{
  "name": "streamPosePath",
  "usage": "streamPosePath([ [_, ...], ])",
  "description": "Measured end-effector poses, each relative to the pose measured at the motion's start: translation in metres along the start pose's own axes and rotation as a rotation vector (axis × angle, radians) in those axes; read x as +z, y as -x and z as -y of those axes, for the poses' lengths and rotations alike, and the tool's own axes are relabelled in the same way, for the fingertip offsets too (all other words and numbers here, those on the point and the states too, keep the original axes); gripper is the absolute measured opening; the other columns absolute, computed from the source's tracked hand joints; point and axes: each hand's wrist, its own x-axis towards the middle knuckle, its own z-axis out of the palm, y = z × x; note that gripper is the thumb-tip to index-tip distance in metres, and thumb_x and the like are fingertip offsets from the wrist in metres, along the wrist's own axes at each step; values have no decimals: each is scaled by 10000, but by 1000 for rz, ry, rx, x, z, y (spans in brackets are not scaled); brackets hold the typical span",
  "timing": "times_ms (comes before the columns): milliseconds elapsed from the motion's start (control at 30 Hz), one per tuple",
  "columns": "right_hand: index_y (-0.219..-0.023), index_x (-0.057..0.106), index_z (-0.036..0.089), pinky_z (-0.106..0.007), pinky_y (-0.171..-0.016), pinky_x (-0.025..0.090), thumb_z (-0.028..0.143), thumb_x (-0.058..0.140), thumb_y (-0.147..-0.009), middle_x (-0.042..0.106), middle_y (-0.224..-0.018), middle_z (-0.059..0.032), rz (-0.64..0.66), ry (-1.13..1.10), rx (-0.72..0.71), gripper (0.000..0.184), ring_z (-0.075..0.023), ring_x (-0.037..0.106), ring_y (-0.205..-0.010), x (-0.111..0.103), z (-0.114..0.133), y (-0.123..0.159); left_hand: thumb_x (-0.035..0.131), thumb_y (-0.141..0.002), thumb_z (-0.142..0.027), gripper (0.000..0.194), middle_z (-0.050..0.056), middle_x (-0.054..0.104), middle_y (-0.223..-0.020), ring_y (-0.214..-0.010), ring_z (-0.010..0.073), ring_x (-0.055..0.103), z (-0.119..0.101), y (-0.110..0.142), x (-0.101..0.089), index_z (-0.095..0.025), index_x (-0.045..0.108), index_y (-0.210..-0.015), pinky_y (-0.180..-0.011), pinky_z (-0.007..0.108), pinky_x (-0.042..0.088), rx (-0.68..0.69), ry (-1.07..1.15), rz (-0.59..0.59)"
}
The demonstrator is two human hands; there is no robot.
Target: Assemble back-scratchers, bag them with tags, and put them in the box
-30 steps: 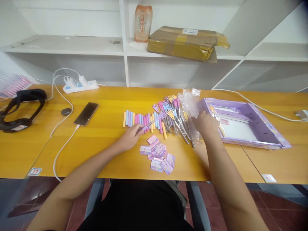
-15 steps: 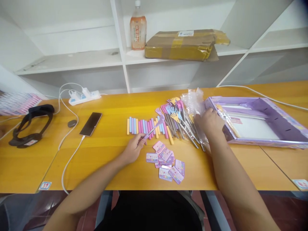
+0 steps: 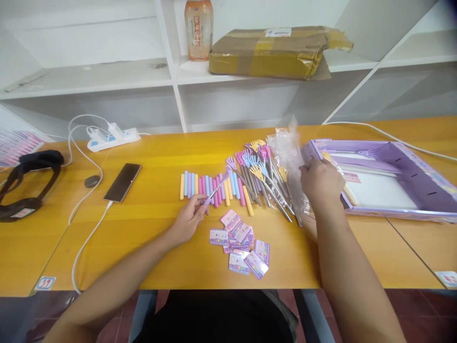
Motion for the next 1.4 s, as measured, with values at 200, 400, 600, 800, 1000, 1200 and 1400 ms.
streamPosePath([
  [200,-925,784,196,-417,-724,464,609,800,-926,767,-882,-170,55,-35,56,413,-322,674,-799,-4,2,-1,533,-1112,-586,438,29,612,-1015,-610,90,384,1,1,0,-233,518,-1371,-551,255,333,-25,-4,5],
  [400,-1036,795,194,-392,-744,447,426,665,-1021,740,-840,-107,-202,-263,-92,266,-265,638,-764,-6,3,0,528,-1133,-521,409,-9,604,-1007,-588,84,378,2,0,0,-296,404,-1452,-564,243,352,38,31,11],
  [600,-1361,758,194,-338,-700,457,300,554,-1082,703,-859,-70,-458,-333,-630,361,-201,617,-739,-16,47,42,558,-1119,-505,340,89,712,-1168,-805,146,603,-10,3,2,-231,650,-1297,-743,289,493,32,-46,116],
  [800,-1406,695,216,-347,-656,463,175,566,-1101,706,-835,-22,-260,-378,-1384,334,-180,615,-721,-17,97,100,752,-1000,-539,466,113,722,-1306,-1320,304,655,-12,5,14,-243,686,-1354,-1187,456,467,51,97,172],
  [1000,-1377,666,214,-363,-689,520,129,547,-1110,758,-931,-30,-139,-456,-1580,305,-185,668,-774,-21,118,126,710,-1002,-637,538,51,702,-916,-918,232,682,-6,10,13,-233,720,-1357,-874,378,547,-37,129,111],
  [1200,-1022,707,214,-338,-663,483,224,575,-1117,729,-857,-31,-98,-691,-1391,163,-166,633,-735,-15,110,123,658,-1034,-647,485,-73,372,-666,-567,99,317,-1,8,11,-171,712,-1111,-550,261,275,-95,270,16],
  [1400,-1097,700,216,-311,-633,476,414,564,-1114,692,-839,-20,447,-1018,-695,241,-145,587,-678,-9,110,115,664,-1021,-663,492,-39,464,-732,-580,84,316,-5,10,9,-175,667,-962,-565,260,280,-68,296,-23],
])
